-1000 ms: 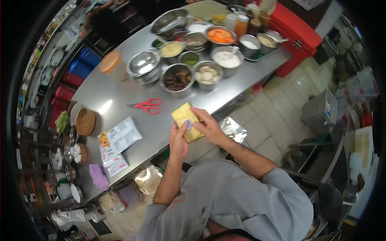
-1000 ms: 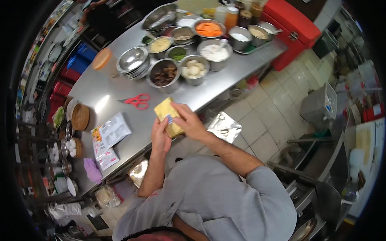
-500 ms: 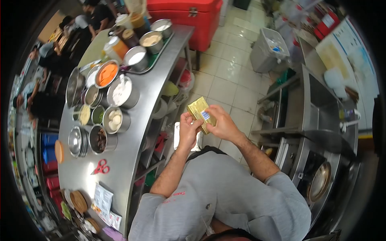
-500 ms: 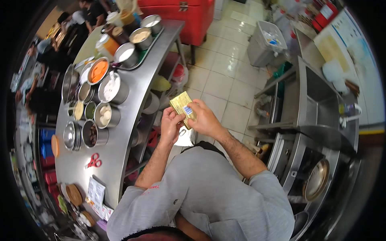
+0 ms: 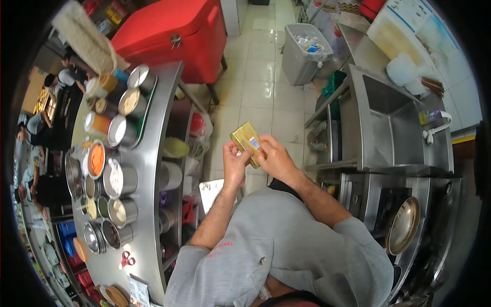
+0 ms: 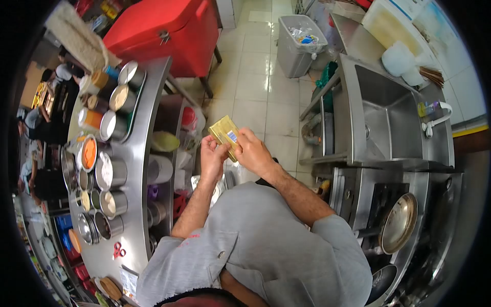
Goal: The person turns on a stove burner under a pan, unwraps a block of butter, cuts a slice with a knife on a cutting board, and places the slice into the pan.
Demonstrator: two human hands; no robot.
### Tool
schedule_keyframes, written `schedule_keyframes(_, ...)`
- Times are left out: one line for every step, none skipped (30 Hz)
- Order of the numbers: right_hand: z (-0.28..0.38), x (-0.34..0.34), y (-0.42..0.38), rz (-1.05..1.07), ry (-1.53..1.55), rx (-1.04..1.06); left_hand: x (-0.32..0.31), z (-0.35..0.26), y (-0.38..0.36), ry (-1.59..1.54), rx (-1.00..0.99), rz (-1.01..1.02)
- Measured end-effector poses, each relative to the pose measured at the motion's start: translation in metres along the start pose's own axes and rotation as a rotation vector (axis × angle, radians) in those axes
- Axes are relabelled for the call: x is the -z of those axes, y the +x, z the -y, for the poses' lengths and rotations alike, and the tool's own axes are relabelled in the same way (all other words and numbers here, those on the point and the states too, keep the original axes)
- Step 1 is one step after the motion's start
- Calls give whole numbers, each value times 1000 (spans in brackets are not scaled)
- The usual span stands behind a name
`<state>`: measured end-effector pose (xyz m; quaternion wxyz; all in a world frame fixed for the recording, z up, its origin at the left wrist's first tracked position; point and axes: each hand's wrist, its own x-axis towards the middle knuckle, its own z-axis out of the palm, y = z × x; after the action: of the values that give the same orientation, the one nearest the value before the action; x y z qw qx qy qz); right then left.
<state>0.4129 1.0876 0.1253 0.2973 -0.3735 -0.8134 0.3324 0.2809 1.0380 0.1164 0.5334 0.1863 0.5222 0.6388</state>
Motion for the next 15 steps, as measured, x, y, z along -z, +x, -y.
schedule_keyframes(-12, 12, 10, 11, -13, -57, -17, -1, 15, 7, -1, 11)
schedule_keyframes(-25, 26, 16, 8, -14, -69, -33, 2, 25, 48, -4, 36)
schedule_keyframes(-37, 40, 22, 12, -31, -83, -49, 4, 34, 86, -8, 59)
schedule_keyframes(-48, 56, 34, 10, -51, -85, -66, 7, 43, 98, -32, 58)
schedule_keyframes(-58, 71, 47, 1, -56, -75, -82, 8, 55, 96, -44, 65)
schedule_keyframes(-67, 85, 57, 11, -47, -122, -95, 9, 66, 90, -77, 63)
schedule_keyframes(-75, 96, 63, 28, -34, -176, -106, 11, 75, 84, -100, 56)
schedule_keyframes(-84, 106, 71, 33, -32, -182, -113, 12, 87, 125, -87, 49)
schedule_keyframes(-92, 116, 79, 13, 55, -119, -119, 13, 96, 126, -75, 43)
schedule_keyframes(-98, 124, 85, -8, 141, -56, -126, 8, 103, 87, -32, 53)
schedule_keyframes(-100, 131, 91, -4, 144, -63, -133, 3, 111, 49, 8, 65)
schedule_keyframes(-100, 137, 98, 3, 96, -11, -140, -1, 119, 41, 25, 54)
schedule_keyframes(-102, 141, 106, 8, 47, 41, -144, 0, 129, 43, 31, 54)
schedule_keyframes(-111, 140, 114, 7, 48, 35, -148, 0, 140, 31, 22, 48)
schedule_keyframes(-122, 136, 121, 19, 17, 25, -151, -1, 152, 18, 11, 44)
